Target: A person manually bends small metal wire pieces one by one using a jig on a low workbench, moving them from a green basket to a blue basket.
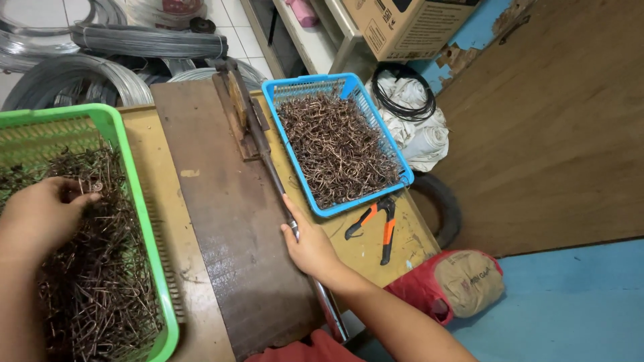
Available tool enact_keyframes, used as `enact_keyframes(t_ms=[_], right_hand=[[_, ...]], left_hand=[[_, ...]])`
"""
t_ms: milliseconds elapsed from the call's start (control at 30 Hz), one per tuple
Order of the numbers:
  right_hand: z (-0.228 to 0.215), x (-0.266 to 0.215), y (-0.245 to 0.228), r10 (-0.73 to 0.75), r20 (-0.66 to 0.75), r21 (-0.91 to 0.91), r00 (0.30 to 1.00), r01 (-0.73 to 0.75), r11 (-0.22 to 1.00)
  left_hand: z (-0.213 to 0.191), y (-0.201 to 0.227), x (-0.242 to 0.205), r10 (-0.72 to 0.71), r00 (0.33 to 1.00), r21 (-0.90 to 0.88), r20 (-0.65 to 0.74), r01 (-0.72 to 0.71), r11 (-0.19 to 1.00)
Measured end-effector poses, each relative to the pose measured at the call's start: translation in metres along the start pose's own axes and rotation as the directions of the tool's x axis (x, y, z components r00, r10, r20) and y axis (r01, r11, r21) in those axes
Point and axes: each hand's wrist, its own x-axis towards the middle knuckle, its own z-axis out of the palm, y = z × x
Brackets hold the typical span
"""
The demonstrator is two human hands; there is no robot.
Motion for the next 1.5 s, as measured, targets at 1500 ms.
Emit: enact_keyframes(t_ms=[1500], right_hand=[[-0.09,-0.039,-0.091,0.08,0.16,-0.176,0.984,-0.051,0.983]], left_hand=[[0.122,0.199,0.136,0.36,0.924,-0.868,0.129,-0.071,0.492]])
